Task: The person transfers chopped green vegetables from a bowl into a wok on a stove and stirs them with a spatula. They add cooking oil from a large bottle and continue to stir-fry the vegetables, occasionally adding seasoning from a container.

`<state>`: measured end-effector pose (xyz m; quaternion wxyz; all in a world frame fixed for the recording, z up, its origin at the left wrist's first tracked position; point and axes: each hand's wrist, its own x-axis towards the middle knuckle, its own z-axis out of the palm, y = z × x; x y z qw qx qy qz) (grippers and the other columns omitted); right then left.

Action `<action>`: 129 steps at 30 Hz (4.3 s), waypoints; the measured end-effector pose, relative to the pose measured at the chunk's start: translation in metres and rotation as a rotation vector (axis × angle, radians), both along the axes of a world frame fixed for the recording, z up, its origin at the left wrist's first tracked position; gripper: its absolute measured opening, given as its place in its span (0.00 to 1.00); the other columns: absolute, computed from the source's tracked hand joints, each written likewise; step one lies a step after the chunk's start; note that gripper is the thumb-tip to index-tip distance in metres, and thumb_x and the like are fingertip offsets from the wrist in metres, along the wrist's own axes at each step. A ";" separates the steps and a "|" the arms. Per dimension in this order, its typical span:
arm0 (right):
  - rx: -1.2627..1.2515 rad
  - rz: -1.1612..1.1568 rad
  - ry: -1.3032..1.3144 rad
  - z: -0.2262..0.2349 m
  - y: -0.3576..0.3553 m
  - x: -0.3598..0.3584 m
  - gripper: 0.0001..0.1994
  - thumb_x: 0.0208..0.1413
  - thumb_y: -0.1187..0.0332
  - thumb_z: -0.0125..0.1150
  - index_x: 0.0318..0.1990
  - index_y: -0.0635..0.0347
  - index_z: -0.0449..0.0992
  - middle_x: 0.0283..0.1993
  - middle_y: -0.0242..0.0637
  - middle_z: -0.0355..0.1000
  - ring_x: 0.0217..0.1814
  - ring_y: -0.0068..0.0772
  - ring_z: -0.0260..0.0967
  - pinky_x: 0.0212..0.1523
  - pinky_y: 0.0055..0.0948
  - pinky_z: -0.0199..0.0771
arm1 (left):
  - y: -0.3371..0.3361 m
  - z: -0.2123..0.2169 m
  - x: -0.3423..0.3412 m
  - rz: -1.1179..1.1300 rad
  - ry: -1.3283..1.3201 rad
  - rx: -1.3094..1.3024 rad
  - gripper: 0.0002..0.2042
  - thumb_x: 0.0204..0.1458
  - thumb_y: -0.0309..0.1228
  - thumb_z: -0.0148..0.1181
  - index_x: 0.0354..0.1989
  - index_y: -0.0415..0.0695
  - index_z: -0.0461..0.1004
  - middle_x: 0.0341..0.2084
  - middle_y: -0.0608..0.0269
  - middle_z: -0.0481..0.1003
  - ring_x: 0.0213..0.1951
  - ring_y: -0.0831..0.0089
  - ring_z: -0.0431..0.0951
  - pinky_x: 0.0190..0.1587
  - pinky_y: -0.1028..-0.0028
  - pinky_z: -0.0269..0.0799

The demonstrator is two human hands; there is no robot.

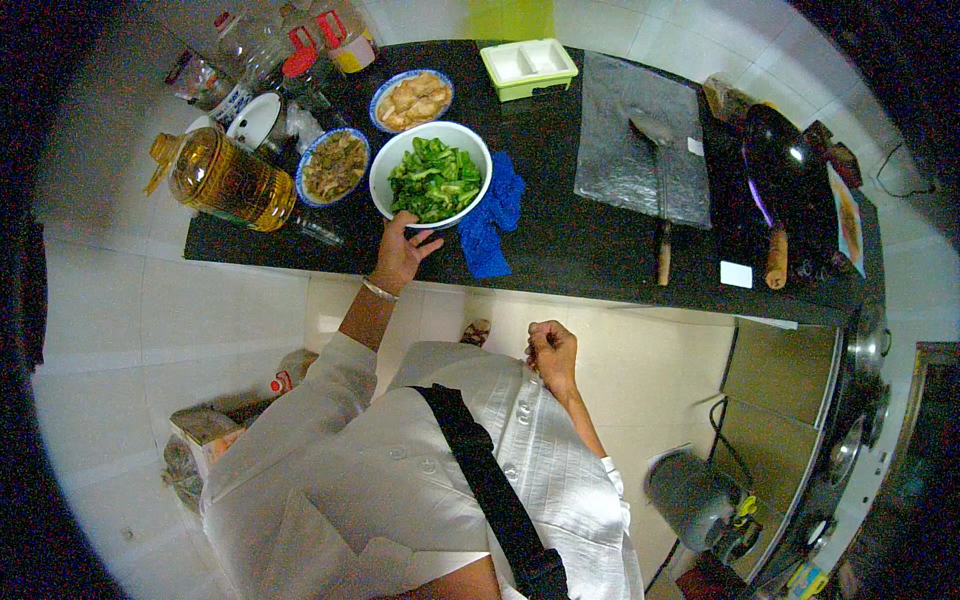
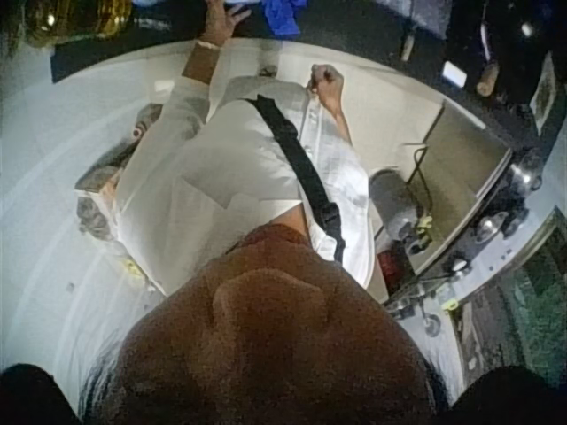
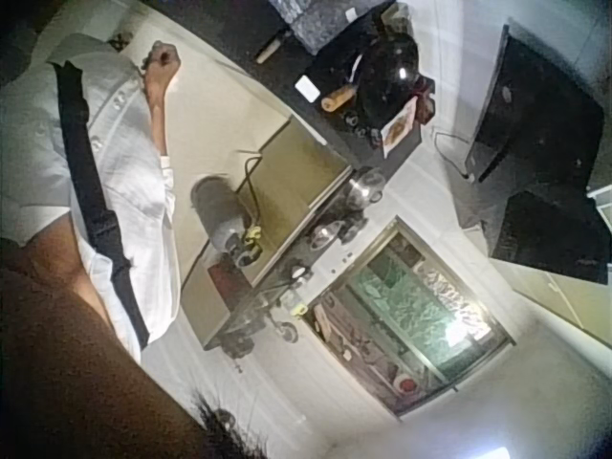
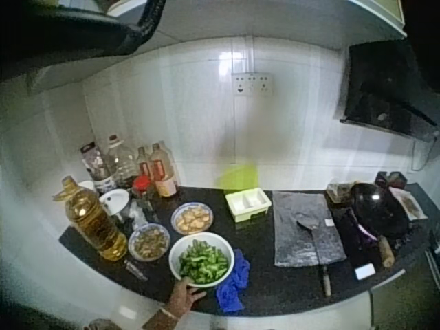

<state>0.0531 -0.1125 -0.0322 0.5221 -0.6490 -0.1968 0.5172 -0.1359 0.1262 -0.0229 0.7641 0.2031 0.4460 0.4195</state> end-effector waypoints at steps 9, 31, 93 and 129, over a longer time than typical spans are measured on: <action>-0.018 -0.019 0.015 0.003 0.001 -0.003 0.07 0.54 0.69 0.53 0.28 0.62 0.70 0.20 0.30 0.65 0.17 0.18 0.61 0.15 0.18 0.62 | -0.003 0.007 0.003 0.091 0.021 -0.027 0.20 0.40 0.31 0.57 0.43 0.54 0.60 0.44 0.60 0.60 0.46 0.54 0.62 0.45 0.47 0.65; 0.082 -0.098 -0.141 0.005 0.002 0.020 0.11 0.54 0.66 0.54 0.24 0.60 0.67 0.18 0.28 0.64 0.17 0.17 0.61 0.16 0.17 0.62 | -0.003 -0.003 -0.003 0.020 -0.035 0.026 0.32 0.39 0.32 0.56 0.55 0.58 0.49 0.51 0.57 0.54 0.53 0.51 0.57 0.51 0.47 0.60; 0.650 -0.340 -0.587 0.180 0.049 0.021 0.10 0.56 0.78 0.46 0.42 0.74 0.69 0.39 0.51 0.70 0.43 0.41 0.70 0.46 0.37 0.73 | 0.014 0.011 -0.006 -0.016 -0.153 -0.122 0.14 0.40 0.33 0.55 0.36 0.46 0.64 0.39 0.58 0.67 0.43 0.63 0.67 0.49 0.62 0.61; 0.655 -0.476 -0.328 0.183 0.069 -0.039 0.13 0.57 0.69 0.45 0.39 0.74 0.67 0.40 0.58 0.67 0.42 0.57 0.69 0.42 0.47 0.75 | 0.011 0.003 -0.023 -0.129 -0.168 -0.052 0.09 0.46 0.35 0.54 0.36 0.50 0.67 0.41 0.66 0.67 0.46 0.65 0.67 0.48 0.42 0.60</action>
